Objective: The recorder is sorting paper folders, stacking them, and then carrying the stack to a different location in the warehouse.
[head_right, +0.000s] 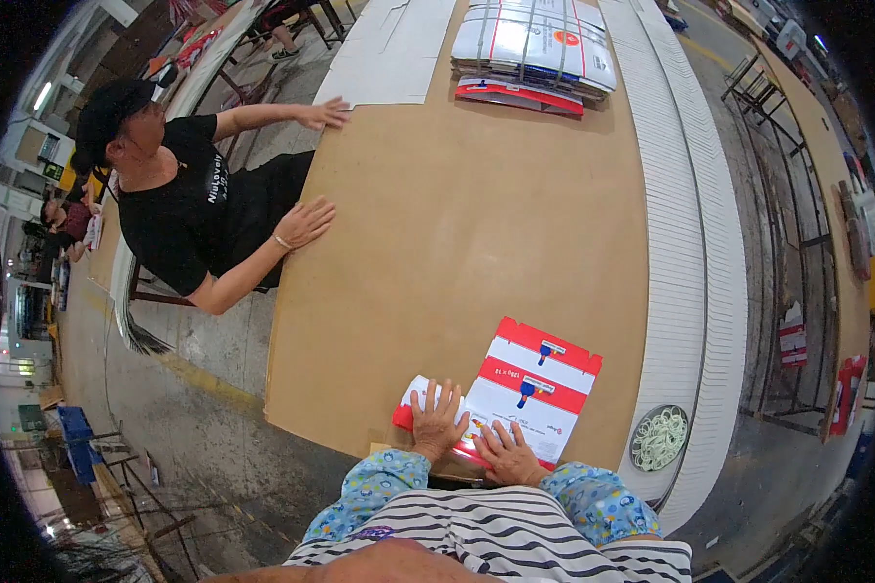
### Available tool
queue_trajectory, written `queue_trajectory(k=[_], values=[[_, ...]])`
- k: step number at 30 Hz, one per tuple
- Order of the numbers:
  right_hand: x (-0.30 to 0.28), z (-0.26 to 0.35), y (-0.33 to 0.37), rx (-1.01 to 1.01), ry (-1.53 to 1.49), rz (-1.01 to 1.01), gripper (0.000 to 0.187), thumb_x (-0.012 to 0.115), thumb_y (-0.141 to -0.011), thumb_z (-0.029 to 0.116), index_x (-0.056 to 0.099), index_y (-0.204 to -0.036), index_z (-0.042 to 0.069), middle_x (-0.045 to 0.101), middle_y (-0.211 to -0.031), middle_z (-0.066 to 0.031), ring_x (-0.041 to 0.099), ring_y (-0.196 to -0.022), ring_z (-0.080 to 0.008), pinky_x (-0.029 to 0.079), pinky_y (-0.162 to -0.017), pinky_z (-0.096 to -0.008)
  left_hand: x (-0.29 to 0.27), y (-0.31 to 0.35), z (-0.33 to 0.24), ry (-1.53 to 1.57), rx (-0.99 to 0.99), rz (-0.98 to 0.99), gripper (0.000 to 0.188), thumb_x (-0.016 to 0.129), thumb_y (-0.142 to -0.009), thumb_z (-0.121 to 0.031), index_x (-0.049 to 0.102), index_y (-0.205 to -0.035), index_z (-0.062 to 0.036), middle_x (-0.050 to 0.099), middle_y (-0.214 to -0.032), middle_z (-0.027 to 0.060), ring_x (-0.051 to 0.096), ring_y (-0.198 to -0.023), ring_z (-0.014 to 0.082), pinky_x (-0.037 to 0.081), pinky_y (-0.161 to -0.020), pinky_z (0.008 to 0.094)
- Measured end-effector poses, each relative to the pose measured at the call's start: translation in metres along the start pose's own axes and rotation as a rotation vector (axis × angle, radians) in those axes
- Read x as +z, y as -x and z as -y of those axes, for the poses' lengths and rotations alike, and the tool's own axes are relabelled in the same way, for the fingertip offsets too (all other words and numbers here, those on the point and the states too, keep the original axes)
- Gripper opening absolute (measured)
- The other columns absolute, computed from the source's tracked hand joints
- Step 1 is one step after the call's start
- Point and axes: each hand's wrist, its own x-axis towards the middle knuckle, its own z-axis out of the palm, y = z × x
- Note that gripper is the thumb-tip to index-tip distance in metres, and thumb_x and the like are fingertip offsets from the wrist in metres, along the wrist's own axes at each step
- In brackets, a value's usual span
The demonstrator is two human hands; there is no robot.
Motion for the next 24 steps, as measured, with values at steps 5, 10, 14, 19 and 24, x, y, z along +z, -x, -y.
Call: queue_trajectory(k=[5,10,14,19,24], values=[[-0.003,-0.003,-0.002,-0.010,0.045,-0.003,0.074,0.063,-0.079,0.049,0.040,-0.140,0.014,0.032,-0.147,-0.0156,0.026,-0.137,-0.0376,0.017,-0.110,-0.0610,-0.009,-0.007,0.001,0.104,-0.064,0.035,0.061,0.061,-0.081,-0.043,0.051,-0.132,-0.0106,0.041,-0.142,0.0121,0.033,-0.133,0.0333,0.019,-0.106,0.0612],[0.001,-0.006,0.002,0.004,0.059,-0.023,0.075,0.064,-0.077,0.050,0.041,-0.139,0.014,0.032,-0.146,-0.0167,0.026,-0.137,-0.0383,0.016,-0.111,-0.0604,-0.030,-0.033,0.012,0.028,-0.207,0.039,0.066,0.061,-0.083,-0.040,0.044,-0.138,-0.0083,0.034,-0.145,0.0174,0.028,-0.136,0.0357,0.019,-0.106,0.0625],[0.009,-0.011,-0.004,-0.017,0.063,-0.057,0.075,0.065,-0.076,0.051,0.042,-0.136,0.014,0.033,-0.144,-0.0167,0.027,-0.136,-0.0382,0.016,-0.110,-0.0602,-0.005,-0.023,0.044,0.002,-0.271,0.031,0.067,0.059,-0.084,-0.041,0.042,-0.139,-0.0067,0.035,-0.145,0.0164,0.030,-0.135,0.0338,0.020,-0.106,0.0619],[0.011,-0.014,-0.006,-0.025,0.043,-0.069,0.074,0.067,-0.075,0.049,0.043,-0.135,0.014,0.034,-0.144,-0.0165,0.027,-0.136,-0.0380,0.017,-0.110,-0.0603,0.011,-0.019,0.050,0.127,-0.212,-0.086,0.069,0.059,-0.084,-0.039,0.041,-0.137,0.0000,0.048,-0.136,0.0174,0.043,-0.127,0.0329,0.030,-0.104,0.0532],[0.004,-0.007,0.002,-0.017,0.054,-0.059,0.072,0.067,-0.076,0.048,0.045,-0.135,0.013,0.036,-0.143,-0.0164,0.026,-0.136,-0.0384,0.018,-0.109,-0.0607,0.007,-0.009,0.046,0.161,-0.194,-0.101,0.068,0.058,-0.083,-0.037,0.042,-0.136,0.0027,0.049,-0.134,0.0183,0.044,-0.125,0.0339,0.033,-0.104,0.0493]])
